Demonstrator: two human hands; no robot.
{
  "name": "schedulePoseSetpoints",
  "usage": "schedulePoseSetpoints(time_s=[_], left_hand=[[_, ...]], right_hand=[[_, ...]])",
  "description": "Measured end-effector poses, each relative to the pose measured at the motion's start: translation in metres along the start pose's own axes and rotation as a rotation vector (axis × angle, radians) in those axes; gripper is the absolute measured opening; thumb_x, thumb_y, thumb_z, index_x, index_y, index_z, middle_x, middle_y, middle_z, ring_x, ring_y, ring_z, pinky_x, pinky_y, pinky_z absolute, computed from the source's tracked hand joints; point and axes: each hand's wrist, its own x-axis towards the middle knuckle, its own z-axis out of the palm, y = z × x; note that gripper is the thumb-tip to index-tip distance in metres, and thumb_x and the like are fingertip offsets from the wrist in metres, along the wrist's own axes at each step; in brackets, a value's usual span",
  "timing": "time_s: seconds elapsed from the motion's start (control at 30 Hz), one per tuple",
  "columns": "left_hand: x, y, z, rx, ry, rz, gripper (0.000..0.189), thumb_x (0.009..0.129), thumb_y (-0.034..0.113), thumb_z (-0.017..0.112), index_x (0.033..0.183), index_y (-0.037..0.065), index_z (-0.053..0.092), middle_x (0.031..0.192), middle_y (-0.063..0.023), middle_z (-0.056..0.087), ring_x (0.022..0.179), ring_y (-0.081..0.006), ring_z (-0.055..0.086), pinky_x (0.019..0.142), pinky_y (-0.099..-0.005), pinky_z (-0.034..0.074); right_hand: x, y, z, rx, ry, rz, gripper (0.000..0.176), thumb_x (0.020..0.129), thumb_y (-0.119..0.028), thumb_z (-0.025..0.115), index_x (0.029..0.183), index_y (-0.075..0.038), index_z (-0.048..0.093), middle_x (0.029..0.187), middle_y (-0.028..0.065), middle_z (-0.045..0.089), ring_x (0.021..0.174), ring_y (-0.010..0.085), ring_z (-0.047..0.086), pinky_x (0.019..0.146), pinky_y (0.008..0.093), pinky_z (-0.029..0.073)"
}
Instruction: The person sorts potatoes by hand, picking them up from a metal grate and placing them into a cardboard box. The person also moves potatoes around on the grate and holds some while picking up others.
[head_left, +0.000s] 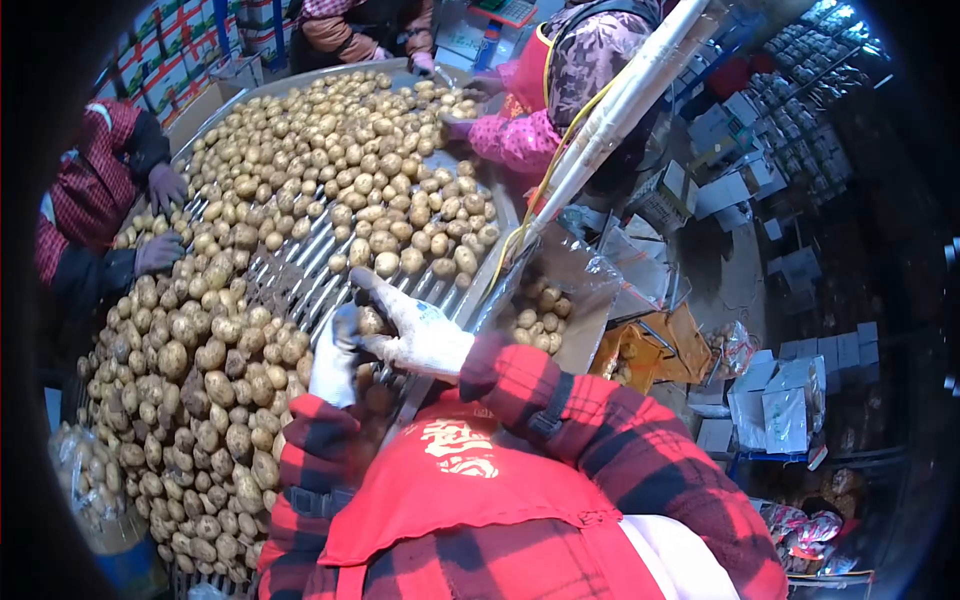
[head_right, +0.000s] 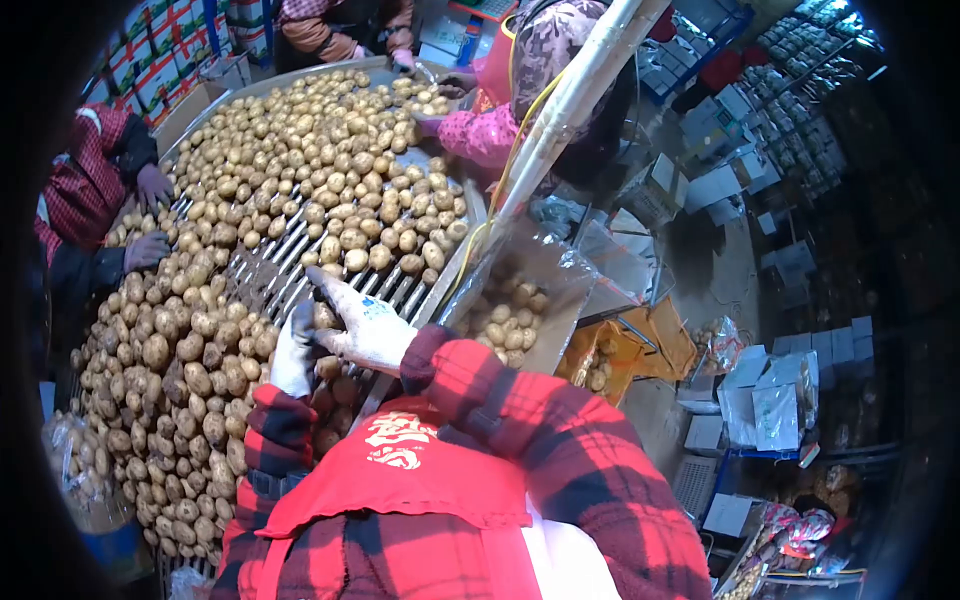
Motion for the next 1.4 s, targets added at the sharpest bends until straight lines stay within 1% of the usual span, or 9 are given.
schedulePoseSetpoints(time_s=[0.2, 0.53, 0.7, 0.73, 0.87, 1.03, 1.2, 1.33, 1.4], left_hand=[[-0.015, -0.01, -0.005, 0.313, 0.453, 0.394, 0.043, 0.106, 0.044, 0.068, 0.118, 0.003, 0.07, 0.104, -0.0036, 0.074, 0.096, -0.0167, 0.068, 0.085, -0.0331, 0.056], [-0.038, 0.028, 0.012, 0.182, 0.33, 0.366, 0.048, 0.103, 0.039, 0.074, 0.134, 0.004, 0.064, 0.113, -0.0049, 0.073, 0.1, -0.0136, 0.066, 0.091, -0.032, 0.054], [-0.057, 0.035, 0.019, 0.937, 0.286, 0.202, 0.084, 0.096, 0.073, 0.064, 0.14, 0.001, 0.061, 0.122, -0.0131, 0.074, 0.111, -0.0217, 0.068, 0.099, -0.0401, 0.052], [-0.057, 0.033, 0.015, 0.995, 0.302, 0.215, 0.078, 0.099, 0.071, 0.061, 0.137, 0.002, 0.063, 0.116, -0.0143, 0.075, 0.107, -0.0229, 0.069, 0.095, -0.0407, 0.053], [-0.058, 0.038, 0.009, 0.79, 0.402, 0.115, 0.055, 0.108, 0.055, 0.055, 0.124, 0.005, 0.072, 0.099, -0.0245, 0.076, 0.093, -0.0434, 0.072, 0.085, -0.0465, 0.056], [-0.065, 0.05, -0.008, 0.29, 0.189, 0.079, 0.052, 0.108, 0.057, 0.056, 0.114, 0.007, 0.072, 0.076, -0.0093, 0.066, 0.079, -0.0208, 0.068, 0.076, -0.0382, 0.055], [-0.077, 0.055, 0.03, 1.295, 0.3, 0.431, 0.055, 0.104, 0.06, 0.061, 0.122, 0.008, 0.068, 0.1, -0.0209, 0.073, 0.093, -0.0432, 0.07, 0.084, -0.0456, 0.055], [-0.052, 0.036, 0.005, 0.565, 0.249, 0.257, 0.05, 0.106, 0.056, 0.061, 0.106, 0.008, 0.071, 0.071, 0.0043, 0.057, 0.061, -0.0047, 0.049, 0.055, -0.0243, 0.039], [-0.058, 0.035, 0.007, 0.551, 0.221, 0.07, 0.05, 0.107, 0.055, 0.061, 0.118, 0.006, 0.07, 0.082, 0.0008, 0.066, 0.071, -0.0075, 0.058, 0.059, -0.0261, 0.047]], right_hand=[[0.003, 0.014, 0.028, 0.203, -0.138, -0.08, 0.088, 0.093, 0.0, 0.065, 0.169, 0.0, 0.019, 0.173, 0.0204, 0.028, 0.163, 0.0259, 0.021, 0.131, 0.0361, 0.021], [-0.011, -0.023, 0.022, 0.776, -0.012, 0.222, 0.078, 0.089, 0.008, 0.072, 0.159, 0.002, 0.039, 0.138, 0.0094, 0.063, 0.122, 0.0164, 0.062, 0.105, 0.0314, 0.051], [-0.013, -0.003, 0.031, -0.308, 0.079, -0.261, 0.091, 0.079, 0.004, 0.07, 0.163, -0.012, 0.039, 0.147, 0.023, 0.06, 0.133, 0.0389, 0.062, 0.107, 0.0441, 0.054], [-0.015, -0.007, 0.035, -0.241, 0.054, -0.186, 0.086, 0.08, 0.01, 0.069, 0.16, -0.003, 0.042, 0.148, 0.0162, 0.059, 0.129, 0.0232, 0.062, 0.108, 0.0366, 0.053], [-0.016, -0.015, 0.037, 0.654, -0.114, 0.055, 0.077, 0.079, 0.016, 0.064, 0.153, -0.003, 0.051, 0.14, 0.015, 0.066, 0.125, 0.0291, 0.068, 0.107, 0.0386, 0.056], [-0.018, -0.002, 0.031, 1.242, -0.112, 0.275, 0.073, 0.083, 0.012, 0.079, 0.148, -0.005, 0.05, 0.13, 0.0113, 0.068, 0.117, 0.0229, 0.07, 0.1, 0.0358, 0.061], [-0.022, 0.02, 0.036, 1.042, -0.122, 0.241, 0.076, 0.088, 0.0, 0.083, 0.153, -0.009, 0.045, 0.13, 0.0099, 0.067, 0.118, 0.0248, 0.069, 0.097, 0.0379, 0.061], [-0.048, 0.019, 0.029, 1.312, -0.221, 0.291, 0.083, 0.094, -0.012, 0.081, 0.162, -0.015, 0.033, 0.143, 0.0115, 0.059, 0.129, 0.0279, 0.064, 0.101, 0.0424, 0.058], [-0.058, 0.016, 0.025, 1.384, -0.224, 0.241, 0.085, 0.097, -0.017, 0.079, 0.166, -0.019, 0.028, 0.147, 0.0113, 0.056, 0.134, 0.0297, 0.061, 0.103, 0.0454, 0.057]])
